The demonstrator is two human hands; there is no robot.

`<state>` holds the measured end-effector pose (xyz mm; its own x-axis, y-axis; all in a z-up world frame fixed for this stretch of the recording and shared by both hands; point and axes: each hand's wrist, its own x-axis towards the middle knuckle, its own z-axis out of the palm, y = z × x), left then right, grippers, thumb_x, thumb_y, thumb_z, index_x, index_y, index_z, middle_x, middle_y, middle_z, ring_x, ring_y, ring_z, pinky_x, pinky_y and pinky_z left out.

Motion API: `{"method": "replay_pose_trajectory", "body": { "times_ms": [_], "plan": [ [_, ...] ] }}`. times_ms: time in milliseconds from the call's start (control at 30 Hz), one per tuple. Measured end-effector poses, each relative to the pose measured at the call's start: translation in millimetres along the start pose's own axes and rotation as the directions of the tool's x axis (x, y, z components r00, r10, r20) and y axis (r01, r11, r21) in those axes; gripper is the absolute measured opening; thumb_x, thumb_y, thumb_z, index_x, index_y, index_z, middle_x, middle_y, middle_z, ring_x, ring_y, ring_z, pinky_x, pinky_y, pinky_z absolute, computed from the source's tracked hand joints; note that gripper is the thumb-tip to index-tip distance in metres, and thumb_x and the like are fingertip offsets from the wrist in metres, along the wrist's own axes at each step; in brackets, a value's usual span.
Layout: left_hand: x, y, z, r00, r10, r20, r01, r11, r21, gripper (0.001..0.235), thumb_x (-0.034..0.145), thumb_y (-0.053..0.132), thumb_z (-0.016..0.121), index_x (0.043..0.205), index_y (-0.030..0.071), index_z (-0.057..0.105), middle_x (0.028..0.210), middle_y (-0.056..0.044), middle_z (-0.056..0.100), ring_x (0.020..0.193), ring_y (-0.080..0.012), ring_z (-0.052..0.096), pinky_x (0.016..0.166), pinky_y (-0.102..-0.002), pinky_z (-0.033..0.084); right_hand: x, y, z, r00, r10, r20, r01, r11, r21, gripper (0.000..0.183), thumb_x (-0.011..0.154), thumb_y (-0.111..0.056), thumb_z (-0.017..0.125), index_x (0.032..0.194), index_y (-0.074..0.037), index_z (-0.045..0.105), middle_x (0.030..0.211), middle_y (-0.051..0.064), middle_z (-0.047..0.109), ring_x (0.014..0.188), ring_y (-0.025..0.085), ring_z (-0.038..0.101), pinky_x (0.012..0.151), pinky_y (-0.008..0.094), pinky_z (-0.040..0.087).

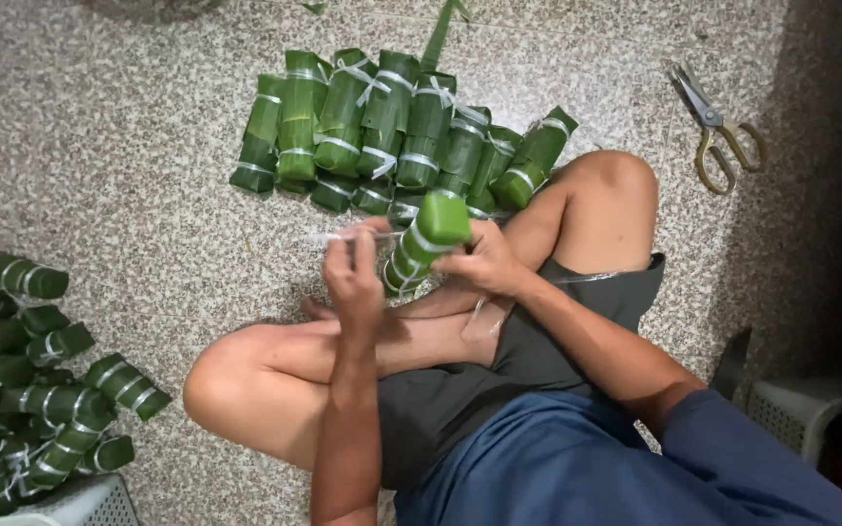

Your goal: Wrapping and tying cylindrical food items in green leaves using white string.

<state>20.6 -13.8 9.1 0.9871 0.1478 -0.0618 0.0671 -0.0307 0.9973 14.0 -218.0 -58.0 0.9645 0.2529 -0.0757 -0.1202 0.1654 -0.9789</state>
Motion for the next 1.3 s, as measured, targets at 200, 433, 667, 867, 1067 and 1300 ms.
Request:
{"method": "replay_pose_trajectory", "body": {
  "times_ms": [200, 433, 667, 867, 1067, 1300],
  "plan": [
    [12.4, -115.8, 6.6, 0.834, -0.515, -0.199, 0.339, 0.761, -0.553, 0.018, 0.108, 0.019, 0.053, 0.092, 0.016, 0.043, 0.070, 0.000, 0.055, 0.058, -0.0147, 0.063, 0.060, -0.032, 0.059, 2.0, 7.2, 20.8, 0.959, -0.184, 0.216, 0.274, 0.801, -0.532, 0.048, 0.077, -0.022, 0.091, 0.116, -0.003, 0.071, 0.091, 0.017, 0.073, 0.085, 0.038, 0.073, 0.076, 0.046, 0.059],
    [12.9, -141.7, -9.7, 0.766, -0.626, -0.145, 0.359, 0.604, -0.711, 0.016, 0.112, 0.020, 0.043, 0.096, 0.015, 0.044, 0.068, 0.003, 0.042, 0.051, -0.0146, 0.050, 0.057, -0.038, 0.059, 6.3, -8.1, 19.1, 0.913, -0.223, 0.341, 0.388, 0.730, -0.562, 0.038, 0.087, -0.021, 0.082, 0.113, 0.004, 0.068, 0.092, 0.024, 0.072, 0.085, 0.045, 0.072, 0.075, 0.053, 0.060],
    [14.1, -142.0, -9.4, 0.784, -0.598, -0.167, 0.364, 0.660, -0.657, 0.016, 0.110, 0.019, 0.047, 0.095, 0.014, 0.047, 0.068, 0.002, 0.044, 0.050, -0.0156, 0.054, 0.059, -0.041, 0.064, 0.6, 24.2, 15.3, 0.919, -0.225, 0.322, 0.391, 0.617, -0.683, 0.023, 0.095, -0.038, 0.072, 0.093, -0.015, 0.067, 0.078, 0.003, 0.068, 0.074, 0.028, 0.073, 0.066, 0.038, 0.060],
    [16.2, -156.9, -13.3, 0.787, -0.585, -0.194, 0.330, 0.666, -0.669, 0.015, 0.111, 0.019, 0.045, 0.097, 0.013, 0.047, 0.069, 0.003, 0.044, 0.051, -0.0152, 0.053, 0.059, -0.042, 0.065, -3.8, 20.3, 25.5, 0.925, -0.252, 0.286, 0.377, 0.497, -0.782, 0.027, 0.099, -0.039, 0.067, 0.081, -0.021, 0.059, 0.068, -0.005, 0.061, 0.061, 0.021, 0.068, 0.058, 0.032, 0.057],
    [17.9, -137.6, -5.4, 0.728, -0.626, -0.280, 0.305, 0.661, -0.685, 0.017, 0.109, 0.018, 0.048, 0.093, 0.013, 0.046, 0.067, 0.002, 0.044, 0.052, -0.0162, 0.054, 0.059, -0.040, 0.065, -14.8, 32.9, 35.5, 0.898, -0.354, 0.259, 0.353, 0.231, -0.907, 0.029, 0.102, -0.041, 0.055, 0.077, -0.028, 0.049, 0.067, -0.008, 0.051, 0.059, 0.014, 0.063, 0.052, 0.027, 0.053],
    [13.1, -139.8, -3.1, 0.660, -0.636, -0.401, 0.271, 0.699, -0.662, 0.014, 0.107, 0.018, 0.052, 0.094, 0.015, 0.047, 0.071, 0.004, 0.046, 0.055, -0.0086, 0.054, 0.059, -0.030, 0.063, -7.4, 24.2, 38.6, 0.896, -0.382, 0.227, 0.338, 0.255, -0.906, 0.046, 0.094, -0.061, 0.061, 0.080, -0.019, 0.049, 0.067, -0.001, 0.050, 0.060, 0.021, 0.064, 0.051, 0.033, 0.052]
  ]
}}
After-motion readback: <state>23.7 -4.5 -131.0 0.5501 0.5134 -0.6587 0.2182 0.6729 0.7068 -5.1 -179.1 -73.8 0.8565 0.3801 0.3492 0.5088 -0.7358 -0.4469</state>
